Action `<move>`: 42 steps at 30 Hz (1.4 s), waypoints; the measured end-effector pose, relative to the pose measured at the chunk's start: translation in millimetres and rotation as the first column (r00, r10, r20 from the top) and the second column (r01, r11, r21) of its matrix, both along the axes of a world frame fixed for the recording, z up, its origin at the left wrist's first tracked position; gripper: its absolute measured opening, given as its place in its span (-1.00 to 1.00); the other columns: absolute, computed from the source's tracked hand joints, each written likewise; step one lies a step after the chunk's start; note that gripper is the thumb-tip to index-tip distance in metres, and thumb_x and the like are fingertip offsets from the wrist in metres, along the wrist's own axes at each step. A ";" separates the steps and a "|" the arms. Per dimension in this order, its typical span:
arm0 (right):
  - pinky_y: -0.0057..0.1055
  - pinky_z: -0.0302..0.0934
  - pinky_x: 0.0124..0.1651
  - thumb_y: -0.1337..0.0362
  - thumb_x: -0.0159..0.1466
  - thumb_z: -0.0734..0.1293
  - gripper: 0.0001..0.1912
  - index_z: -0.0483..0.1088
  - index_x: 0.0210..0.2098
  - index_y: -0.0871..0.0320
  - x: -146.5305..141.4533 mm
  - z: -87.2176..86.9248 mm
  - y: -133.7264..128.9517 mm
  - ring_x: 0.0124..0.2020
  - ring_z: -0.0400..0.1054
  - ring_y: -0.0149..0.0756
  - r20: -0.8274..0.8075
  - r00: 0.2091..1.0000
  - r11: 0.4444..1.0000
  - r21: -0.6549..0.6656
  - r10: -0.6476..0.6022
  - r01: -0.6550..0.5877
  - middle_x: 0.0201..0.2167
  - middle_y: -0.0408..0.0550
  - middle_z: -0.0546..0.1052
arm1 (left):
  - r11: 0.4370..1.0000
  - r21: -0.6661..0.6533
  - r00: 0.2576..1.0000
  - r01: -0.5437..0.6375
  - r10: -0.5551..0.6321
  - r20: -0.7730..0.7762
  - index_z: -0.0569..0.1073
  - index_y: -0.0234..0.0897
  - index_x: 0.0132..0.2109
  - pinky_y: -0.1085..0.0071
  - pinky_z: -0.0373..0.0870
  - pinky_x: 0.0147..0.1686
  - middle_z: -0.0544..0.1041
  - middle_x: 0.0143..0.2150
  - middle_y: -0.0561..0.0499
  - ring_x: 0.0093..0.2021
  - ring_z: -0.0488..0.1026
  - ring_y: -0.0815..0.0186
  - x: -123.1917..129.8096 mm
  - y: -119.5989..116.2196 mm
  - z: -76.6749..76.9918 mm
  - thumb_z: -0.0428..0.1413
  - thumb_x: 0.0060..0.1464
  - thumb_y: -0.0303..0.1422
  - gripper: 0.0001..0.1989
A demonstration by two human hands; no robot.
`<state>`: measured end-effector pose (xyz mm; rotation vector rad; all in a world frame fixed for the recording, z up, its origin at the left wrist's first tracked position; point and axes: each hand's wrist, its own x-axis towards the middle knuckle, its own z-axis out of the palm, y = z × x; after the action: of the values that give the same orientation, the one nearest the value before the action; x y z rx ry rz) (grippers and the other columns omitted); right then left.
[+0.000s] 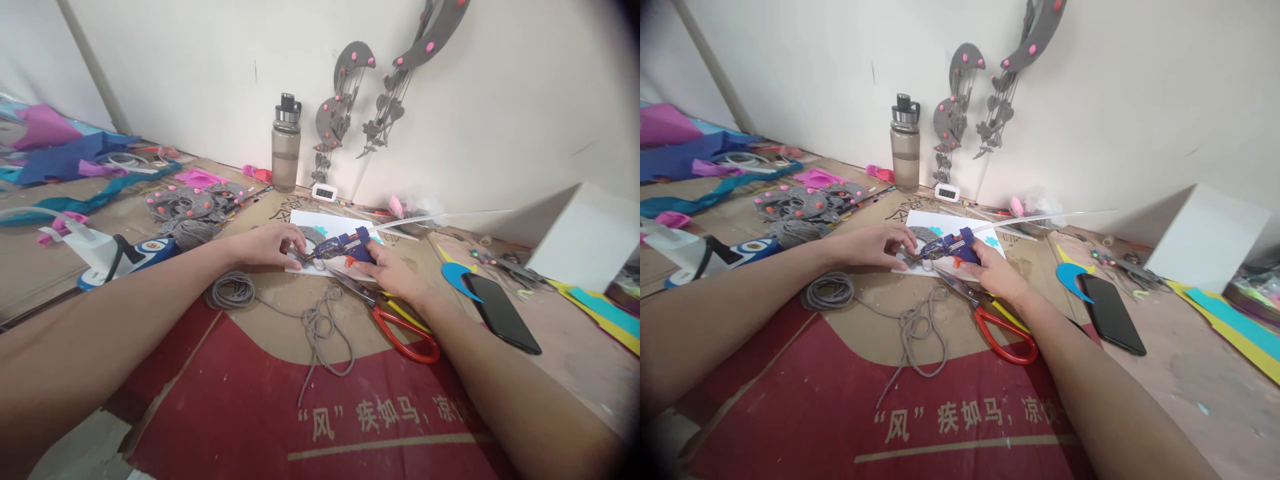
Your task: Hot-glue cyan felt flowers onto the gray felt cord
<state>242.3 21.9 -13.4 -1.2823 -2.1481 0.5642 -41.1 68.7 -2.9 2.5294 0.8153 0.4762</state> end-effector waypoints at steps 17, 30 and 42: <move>-0.14 0.17 0.11 0.29 0.14 0.28 -0.62 0.35 -0.03 0.02 1.2 8.5 -1.4 0.00 0.32 -0.14 -0.031 0.999 1.000 -0.022 -0.007 0.006 -0.03 -0.13 0.47 | 0.994 0.106 0.996 -0.029 0.019 0.087 0.49 -0.27 -0.31 0.43 0.30 -0.23 0.51 -0.16 -0.04 -0.22 0.40 0.34 2.7 2.0 -8.0 0.09 0.01 -0.23 -0.80; -0.17 0.14 0.13 0.25 0.17 0.28 -0.53 0.27 0.09 0.04 -0.6 -0.7 0.8 0.02 0.30 -0.18 -0.020 1.000 1.000 0.005 -0.017 0.017 0.02 -0.10 0.43 | 0.994 0.108 0.996 -0.012 0.003 0.085 0.49 -0.26 -0.34 0.45 0.29 -0.25 0.50 -0.14 -0.03 -0.22 0.40 0.35 3.3 -0.5 -5.7 0.08 0.00 -0.29 -0.85; -0.19 0.20 0.08 0.25 0.16 0.28 -0.61 0.33 0.01 0.00 1.3 4.1 -0.3 -0.03 0.33 -0.17 -0.044 0.999 1.000 -0.014 -0.014 0.014 -0.04 -0.16 0.47 | 0.995 0.093 0.995 -0.021 0.012 0.101 0.47 -0.27 -0.36 0.45 0.29 -0.24 0.50 -0.15 -0.02 -0.23 0.40 0.36 2.8 1.0 -7.9 0.10 0.00 -0.27 -0.85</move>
<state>243.6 21.6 -9.3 -1.2794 -2.1009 0.5965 -38.3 69.8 -10.9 2.5624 0.7940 0.6558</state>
